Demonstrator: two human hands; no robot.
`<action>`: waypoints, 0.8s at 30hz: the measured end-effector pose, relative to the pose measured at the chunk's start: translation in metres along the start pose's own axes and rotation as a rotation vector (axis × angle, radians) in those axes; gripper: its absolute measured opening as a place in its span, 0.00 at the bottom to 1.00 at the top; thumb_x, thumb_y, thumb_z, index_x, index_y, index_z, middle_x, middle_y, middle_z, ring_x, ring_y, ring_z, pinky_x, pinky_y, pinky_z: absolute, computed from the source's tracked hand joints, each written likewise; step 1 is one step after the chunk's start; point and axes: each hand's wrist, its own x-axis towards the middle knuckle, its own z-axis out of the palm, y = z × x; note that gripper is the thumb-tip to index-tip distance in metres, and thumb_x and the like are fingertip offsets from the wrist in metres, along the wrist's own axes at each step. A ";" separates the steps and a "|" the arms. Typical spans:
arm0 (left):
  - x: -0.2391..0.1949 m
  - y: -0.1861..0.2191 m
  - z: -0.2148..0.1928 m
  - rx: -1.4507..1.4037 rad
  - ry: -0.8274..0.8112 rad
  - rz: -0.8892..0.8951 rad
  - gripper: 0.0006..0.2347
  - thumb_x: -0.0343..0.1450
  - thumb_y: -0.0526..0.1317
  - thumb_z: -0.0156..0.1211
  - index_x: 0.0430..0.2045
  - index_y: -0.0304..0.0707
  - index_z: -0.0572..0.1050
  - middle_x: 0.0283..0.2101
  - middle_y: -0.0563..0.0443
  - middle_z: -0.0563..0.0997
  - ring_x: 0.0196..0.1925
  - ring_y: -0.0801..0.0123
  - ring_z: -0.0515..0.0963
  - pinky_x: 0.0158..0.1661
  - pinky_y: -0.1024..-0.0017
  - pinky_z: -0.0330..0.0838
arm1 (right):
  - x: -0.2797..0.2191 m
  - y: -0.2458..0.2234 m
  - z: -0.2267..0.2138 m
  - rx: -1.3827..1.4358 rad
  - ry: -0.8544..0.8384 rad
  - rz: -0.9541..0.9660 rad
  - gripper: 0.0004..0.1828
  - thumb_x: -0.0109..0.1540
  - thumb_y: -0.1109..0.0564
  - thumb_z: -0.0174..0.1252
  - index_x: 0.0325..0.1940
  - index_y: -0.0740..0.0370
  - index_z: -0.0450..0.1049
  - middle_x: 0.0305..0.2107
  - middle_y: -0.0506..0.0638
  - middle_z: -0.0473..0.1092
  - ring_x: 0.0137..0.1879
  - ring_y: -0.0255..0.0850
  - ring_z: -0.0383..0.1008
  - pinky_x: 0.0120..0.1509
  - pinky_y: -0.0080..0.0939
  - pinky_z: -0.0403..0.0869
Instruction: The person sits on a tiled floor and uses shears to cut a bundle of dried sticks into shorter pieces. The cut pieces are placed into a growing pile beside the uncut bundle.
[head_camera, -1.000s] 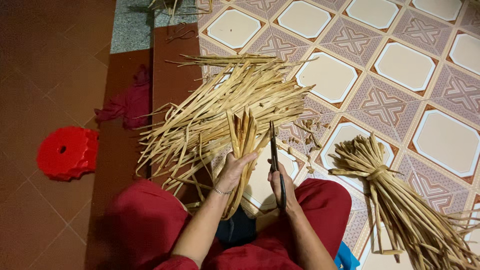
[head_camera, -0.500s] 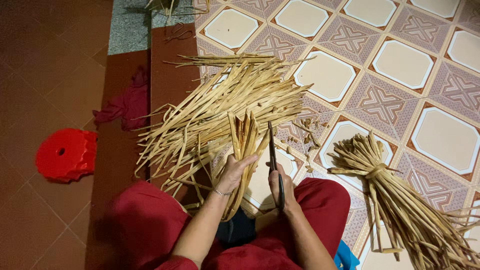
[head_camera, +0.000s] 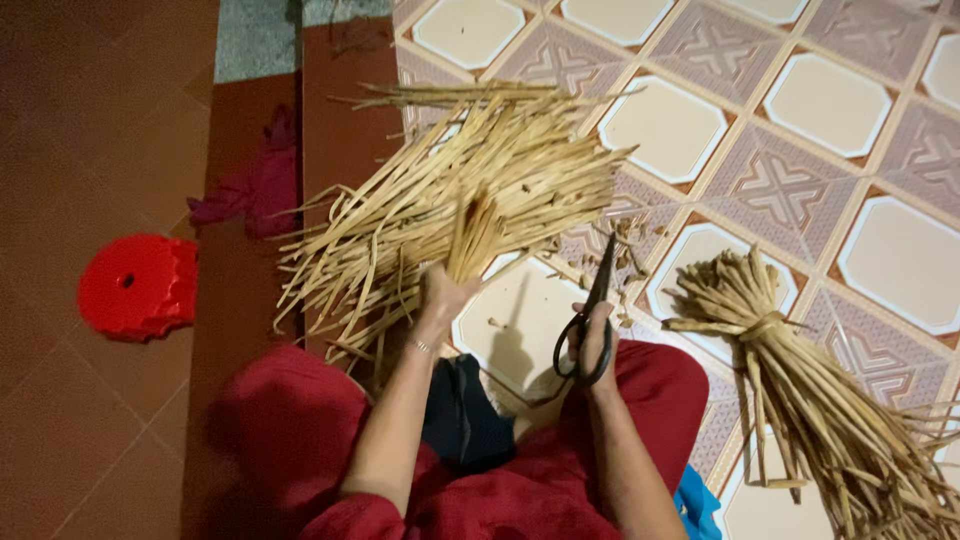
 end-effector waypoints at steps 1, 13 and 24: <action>0.010 -0.007 0.001 0.155 0.016 0.032 0.14 0.65 0.38 0.69 0.42 0.34 0.81 0.44 0.35 0.86 0.46 0.54 0.87 0.47 0.65 0.81 | 0.002 0.001 -0.002 0.014 -0.008 0.004 0.43 0.67 0.25 0.35 0.53 0.68 0.72 0.15 0.45 0.60 0.16 0.32 0.54 0.20 0.35 0.55; 0.094 -0.150 0.129 0.703 -0.009 0.193 0.22 0.58 0.29 0.63 0.49 0.31 0.73 0.53 0.32 0.76 0.58 0.40 0.73 0.57 0.48 0.66 | 0.012 0.018 -0.003 -0.045 -0.008 0.064 0.43 0.65 0.25 0.38 0.52 0.69 0.72 0.14 0.46 0.62 0.16 0.33 0.58 0.20 0.35 0.57; 0.058 -0.090 0.104 0.073 -0.242 -0.295 0.18 0.67 0.36 0.65 0.51 0.32 0.72 0.41 0.40 0.82 0.33 0.64 0.80 0.33 0.69 0.78 | 0.033 0.039 0.001 -0.061 0.000 -0.010 0.36 0.70 0.40 0.59 0.43 0.85 0.66 0.18 0.50 0.64 0.21 0.37 0.63 0.24 0.36 0.61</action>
